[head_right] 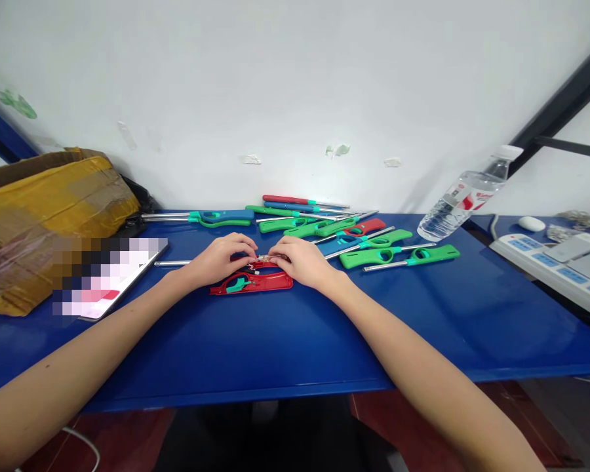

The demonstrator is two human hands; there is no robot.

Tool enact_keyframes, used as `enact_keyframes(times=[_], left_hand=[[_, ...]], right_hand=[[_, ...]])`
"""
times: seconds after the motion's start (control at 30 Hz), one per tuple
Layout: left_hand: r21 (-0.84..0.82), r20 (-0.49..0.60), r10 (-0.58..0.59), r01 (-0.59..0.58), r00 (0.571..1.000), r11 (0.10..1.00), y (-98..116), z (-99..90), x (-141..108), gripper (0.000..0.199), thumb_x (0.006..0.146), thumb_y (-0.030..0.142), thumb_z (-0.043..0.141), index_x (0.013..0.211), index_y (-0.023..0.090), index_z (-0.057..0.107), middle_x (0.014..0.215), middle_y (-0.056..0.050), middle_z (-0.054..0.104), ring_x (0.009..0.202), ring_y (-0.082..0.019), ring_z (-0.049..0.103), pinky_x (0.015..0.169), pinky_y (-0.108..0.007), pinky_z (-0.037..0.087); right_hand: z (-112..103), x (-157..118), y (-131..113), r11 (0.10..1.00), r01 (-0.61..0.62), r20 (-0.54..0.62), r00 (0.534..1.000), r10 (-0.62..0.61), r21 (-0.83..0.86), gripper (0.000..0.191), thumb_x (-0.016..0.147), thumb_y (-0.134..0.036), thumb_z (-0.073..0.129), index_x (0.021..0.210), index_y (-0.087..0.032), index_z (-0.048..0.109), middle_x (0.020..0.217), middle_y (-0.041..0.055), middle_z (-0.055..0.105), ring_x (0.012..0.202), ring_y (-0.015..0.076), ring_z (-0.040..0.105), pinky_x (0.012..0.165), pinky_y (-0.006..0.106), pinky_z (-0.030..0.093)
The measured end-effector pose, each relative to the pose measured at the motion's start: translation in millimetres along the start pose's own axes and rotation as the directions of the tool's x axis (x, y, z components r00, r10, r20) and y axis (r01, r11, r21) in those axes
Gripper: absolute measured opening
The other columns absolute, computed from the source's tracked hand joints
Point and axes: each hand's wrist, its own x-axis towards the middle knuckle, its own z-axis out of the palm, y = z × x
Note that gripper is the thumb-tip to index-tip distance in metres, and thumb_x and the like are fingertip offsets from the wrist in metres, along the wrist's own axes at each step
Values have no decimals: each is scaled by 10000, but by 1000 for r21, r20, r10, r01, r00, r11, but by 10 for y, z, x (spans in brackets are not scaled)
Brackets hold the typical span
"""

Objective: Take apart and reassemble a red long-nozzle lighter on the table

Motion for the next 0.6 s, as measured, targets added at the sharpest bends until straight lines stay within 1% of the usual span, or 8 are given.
enact_keyframes(times=[0.13,0.33,0.5,0.6], left_hand=[[-27,14,7,-7,1000,1000,0,-11,-9,186,936,292,543,901,208,705,1068,-59,674,1005,-207,614,902,-356,489],[-54,40,30,-28,999,998,21,-54,-12,197,939,263,512,946,208,701,1043,-64,685,955,-197,631,866,-336,500],[-61,45,28,-25,999,998,55,-102,-2,258,932,192,446,966,206,702,993,-53,704,940,-191,639,860,-320,504],[-49,51,33,-30,998,998,57,-119,-10,307,894,146,442,1003,209,722,1023,-48,712,954,-191,641,876,-317,506]], right_hand=[[-1,-9,-7,1000,-1,0,1000,1,-9,239,959,-241,534,1077,-194,737,1020,84,696,904,197,646,830,321,507],[-13,-13,-1,999,-10,18,1000,11,-31,255,961,-280,533,1073,-216,753,1022,78,690,885,196,644,818,320,506],[-21,-12,-8,999,-17,24,1000,18,-29,259,959,-269,529,1076,-220,755,1021,77,695,881,197,647,815,318,508],[-25,-13,-21,1000,-13,26,1000,13,-20,259,955,-250,532,1094,-209,747,1029,83,696,891,201,649,824,322,509]])
